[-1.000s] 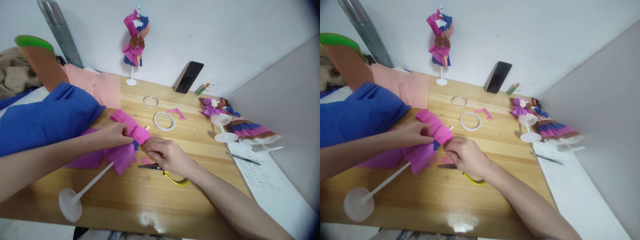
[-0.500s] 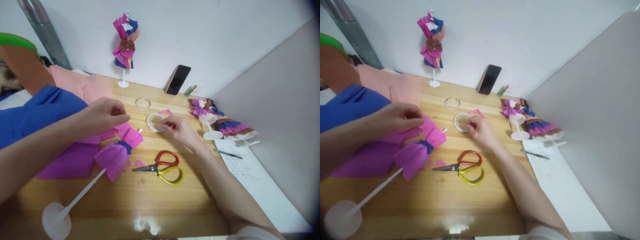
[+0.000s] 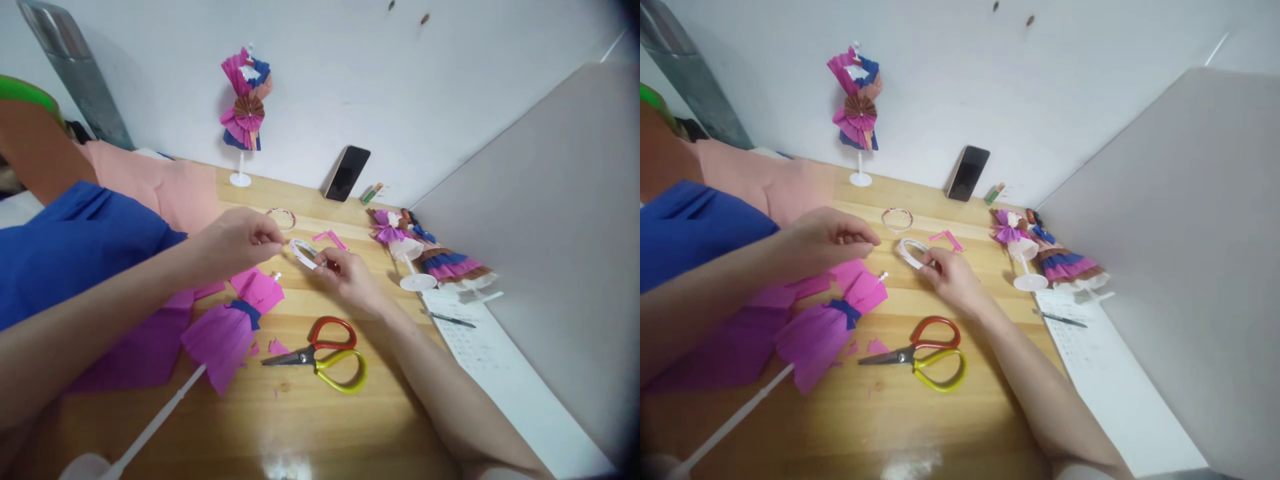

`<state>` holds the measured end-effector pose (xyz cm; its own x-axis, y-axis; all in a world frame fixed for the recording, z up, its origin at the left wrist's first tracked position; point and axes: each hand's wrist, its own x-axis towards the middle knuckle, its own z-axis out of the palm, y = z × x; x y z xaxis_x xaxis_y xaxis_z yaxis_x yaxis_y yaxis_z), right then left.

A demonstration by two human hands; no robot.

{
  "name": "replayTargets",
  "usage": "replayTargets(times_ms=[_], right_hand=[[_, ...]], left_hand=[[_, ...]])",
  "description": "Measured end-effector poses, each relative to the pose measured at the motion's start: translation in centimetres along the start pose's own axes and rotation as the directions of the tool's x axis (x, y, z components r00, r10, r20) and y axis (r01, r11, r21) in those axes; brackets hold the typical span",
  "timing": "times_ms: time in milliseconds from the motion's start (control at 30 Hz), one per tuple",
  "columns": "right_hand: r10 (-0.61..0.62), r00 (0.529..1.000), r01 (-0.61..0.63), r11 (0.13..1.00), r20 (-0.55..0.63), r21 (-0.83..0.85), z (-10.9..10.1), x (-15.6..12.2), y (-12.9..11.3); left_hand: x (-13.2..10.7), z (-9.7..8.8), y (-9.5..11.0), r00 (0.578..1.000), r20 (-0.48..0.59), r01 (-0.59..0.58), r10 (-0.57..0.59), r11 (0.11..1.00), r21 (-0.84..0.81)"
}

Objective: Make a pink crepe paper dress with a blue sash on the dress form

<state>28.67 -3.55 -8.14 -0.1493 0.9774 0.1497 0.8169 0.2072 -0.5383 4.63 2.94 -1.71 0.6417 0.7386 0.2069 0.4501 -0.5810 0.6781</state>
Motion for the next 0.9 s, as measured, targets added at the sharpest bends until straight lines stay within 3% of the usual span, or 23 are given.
replayTargets(times_ms=[133, 333, 500, 667, 900], right_hand=[[0.045, 0.999, -0.051, 0.944, 0.025, 0.325, -0.1, -0.3, -1.4], [0.089, 0.996, -0.074, 0.814, 0.002, 0.575, 0.5, -0.9, -2.4], [0.09, 0.995, -0.057, 0.822, -0.031, 0.566, 0.7, -1.2, -2.7], [0.072, 0.994, -0.023, 0.877, -0.085, 0.48, 1.0, -1.5, -2.5], [-0.023, 0.994, 0.06, 0.936, -0.111, 0.346, 1.0, -2.1, -2.8]], left_hand=[[0.7, 1.7, -2.3, 0.989, -0.088, -0.098, 0.118, 0.974, 0.202], [0.5, 2.2, -3.1, 0.986, -0.016, -0.159, 0.166, 0.964, 0.212], [-0.2, 2.1, -1.3, 0.994, 0.035, -0.109, 0.104, 0.976, 0.189], [-0.8, 2.2, -0.1, 0.991, 0.044, -0.132, 0.127, 0.983, 0.131], [-0.7, 2.7, -0.4, 0.999, -0.031, 0.033, -0.037, 0.991, -0.128]])
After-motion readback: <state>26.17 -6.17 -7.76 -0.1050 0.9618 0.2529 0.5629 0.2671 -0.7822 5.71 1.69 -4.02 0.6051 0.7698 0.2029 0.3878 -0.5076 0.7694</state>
